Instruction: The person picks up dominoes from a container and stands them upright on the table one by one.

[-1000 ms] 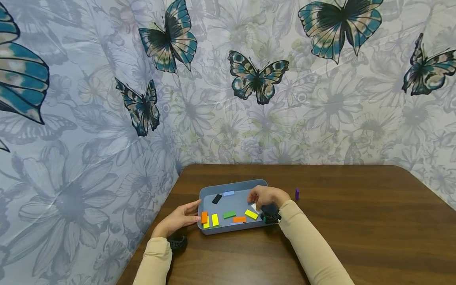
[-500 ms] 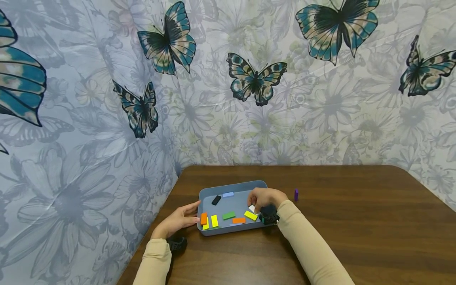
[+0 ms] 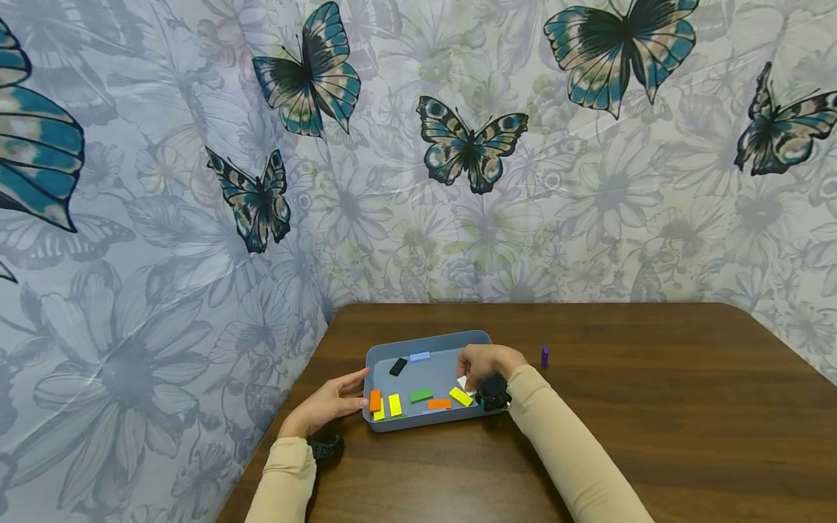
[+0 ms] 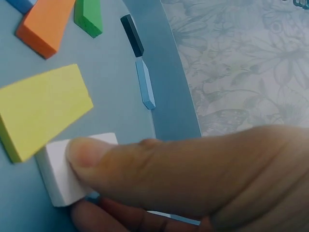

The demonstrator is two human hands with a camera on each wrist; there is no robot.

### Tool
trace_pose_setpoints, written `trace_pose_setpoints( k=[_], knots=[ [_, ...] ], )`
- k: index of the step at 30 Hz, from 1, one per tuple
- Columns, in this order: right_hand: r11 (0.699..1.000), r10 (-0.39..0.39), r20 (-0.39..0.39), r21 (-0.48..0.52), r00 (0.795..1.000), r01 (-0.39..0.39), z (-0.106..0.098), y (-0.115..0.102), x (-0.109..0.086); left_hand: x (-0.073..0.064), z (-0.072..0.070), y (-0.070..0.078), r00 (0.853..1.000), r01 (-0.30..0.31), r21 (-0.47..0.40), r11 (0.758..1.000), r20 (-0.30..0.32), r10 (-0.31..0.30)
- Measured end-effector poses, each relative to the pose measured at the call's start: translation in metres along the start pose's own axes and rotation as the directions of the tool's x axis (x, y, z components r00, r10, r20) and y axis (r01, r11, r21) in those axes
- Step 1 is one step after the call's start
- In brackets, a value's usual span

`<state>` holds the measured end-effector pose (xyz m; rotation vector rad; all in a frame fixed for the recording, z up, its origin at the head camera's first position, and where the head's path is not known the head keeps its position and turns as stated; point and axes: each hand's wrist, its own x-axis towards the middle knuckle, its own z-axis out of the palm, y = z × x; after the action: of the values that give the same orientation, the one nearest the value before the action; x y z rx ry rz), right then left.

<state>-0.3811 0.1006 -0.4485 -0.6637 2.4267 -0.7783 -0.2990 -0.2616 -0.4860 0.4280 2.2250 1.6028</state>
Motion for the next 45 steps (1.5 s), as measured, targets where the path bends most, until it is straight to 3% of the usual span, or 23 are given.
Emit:
trace_pose_setpoints(
  k=[16, 21, 25, 31, 45],
  knots=[
    [0.999, -0.008, -0.019, 0.035, 1.0, 0.008, -0.0017, 0.0008, 0.0036, -0.0002, -0.0002, 0.0011, 1.0, -0.003, 0.014, 1.0, 0.002, 0.003],
    [0.999, -0.002, 0.017, 0.046, 1.0, 0.001, -0.0029, -0.0001, 0.0057, 0.0, -0.0009, -0.0017, 1.0, 0.011, 0.029, 1.0, -0.006, -0.011],
    [1.0, -0.011, 0.053, 0.017, 0.999, 0.01, -0.0042, -0.0014, 0.0041, 0.0011, -0.0011, -0.0032, 1.0, 0.012, 0.013, 1.0, -0.006, -0.012],
    [0.999, -0.011, 0.046, -0.044, 0.999, 0.013, -0.0039, -0.0028, 0.002, 0.0022, -0.001, -0.0033, 1.0, 0.009, -0.009, 1.0, -0.004, -0.009],
    [0.992, -0.05, -0.002, 0.114, 0.999, 0.05, -0.0028, 0.0043, 0.0059, 0.0033, -0.0026, -0.0024, 1.0, -0.001, 0.005, 1.0, 0.01, 0.001]
  ],
)
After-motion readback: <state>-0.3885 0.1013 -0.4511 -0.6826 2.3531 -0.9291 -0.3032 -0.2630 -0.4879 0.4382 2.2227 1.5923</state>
